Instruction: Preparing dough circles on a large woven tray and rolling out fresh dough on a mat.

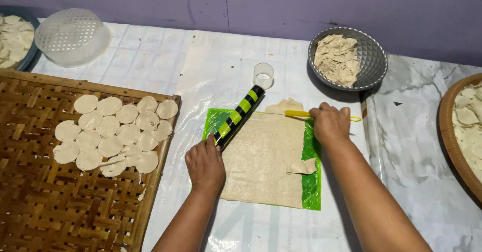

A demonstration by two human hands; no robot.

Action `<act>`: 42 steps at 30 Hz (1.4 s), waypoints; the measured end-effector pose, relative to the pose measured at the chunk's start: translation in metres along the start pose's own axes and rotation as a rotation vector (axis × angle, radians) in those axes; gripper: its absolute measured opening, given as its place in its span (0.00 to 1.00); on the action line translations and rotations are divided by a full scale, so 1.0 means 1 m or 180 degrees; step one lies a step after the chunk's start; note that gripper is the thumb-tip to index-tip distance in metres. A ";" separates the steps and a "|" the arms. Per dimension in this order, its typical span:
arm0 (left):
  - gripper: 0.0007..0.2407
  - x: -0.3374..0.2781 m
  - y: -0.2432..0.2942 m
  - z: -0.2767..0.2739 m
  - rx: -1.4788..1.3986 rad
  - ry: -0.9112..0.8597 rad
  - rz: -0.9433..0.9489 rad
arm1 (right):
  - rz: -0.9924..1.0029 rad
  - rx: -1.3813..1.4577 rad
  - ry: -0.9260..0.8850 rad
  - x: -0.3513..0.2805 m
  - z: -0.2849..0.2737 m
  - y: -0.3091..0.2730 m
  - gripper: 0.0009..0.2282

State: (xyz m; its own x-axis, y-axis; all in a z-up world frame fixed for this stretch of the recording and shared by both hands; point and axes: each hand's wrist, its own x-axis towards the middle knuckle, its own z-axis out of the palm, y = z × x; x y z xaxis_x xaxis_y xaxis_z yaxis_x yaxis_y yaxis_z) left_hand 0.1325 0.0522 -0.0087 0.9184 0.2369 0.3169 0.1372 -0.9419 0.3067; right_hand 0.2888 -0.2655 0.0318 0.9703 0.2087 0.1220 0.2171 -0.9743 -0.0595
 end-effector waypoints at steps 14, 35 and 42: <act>0.20 0.002 0.001 -0.003 0.0046 -0.0081 -0.0026 | 0.1156 -0.0672 -0.0947 0.033 0.001 0.054 0.14; 0.20 -0.001 0.001 -0.003 0.0020 -0.0083 0.0020 | 0.0638 0.1184 -0.1754 -0.020 -0.092 0.063 0.15; 0.20 0.000 0.001 -0.003 0.0085 -0.0031 -0.0053 | 0.0556 -0.0262 -0.0898 -0.101 -0.079 0.015 0.12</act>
State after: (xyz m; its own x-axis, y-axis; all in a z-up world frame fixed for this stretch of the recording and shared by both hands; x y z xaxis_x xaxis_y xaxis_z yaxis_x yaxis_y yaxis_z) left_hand 0.1314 0.0518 -0.0058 0.9194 0.2505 0.3033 0.1622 -0.9439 0.2878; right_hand 0.1857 -0.3081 0.0968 0.9858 0.0420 -0.1627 0.0469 -0.9986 0.0263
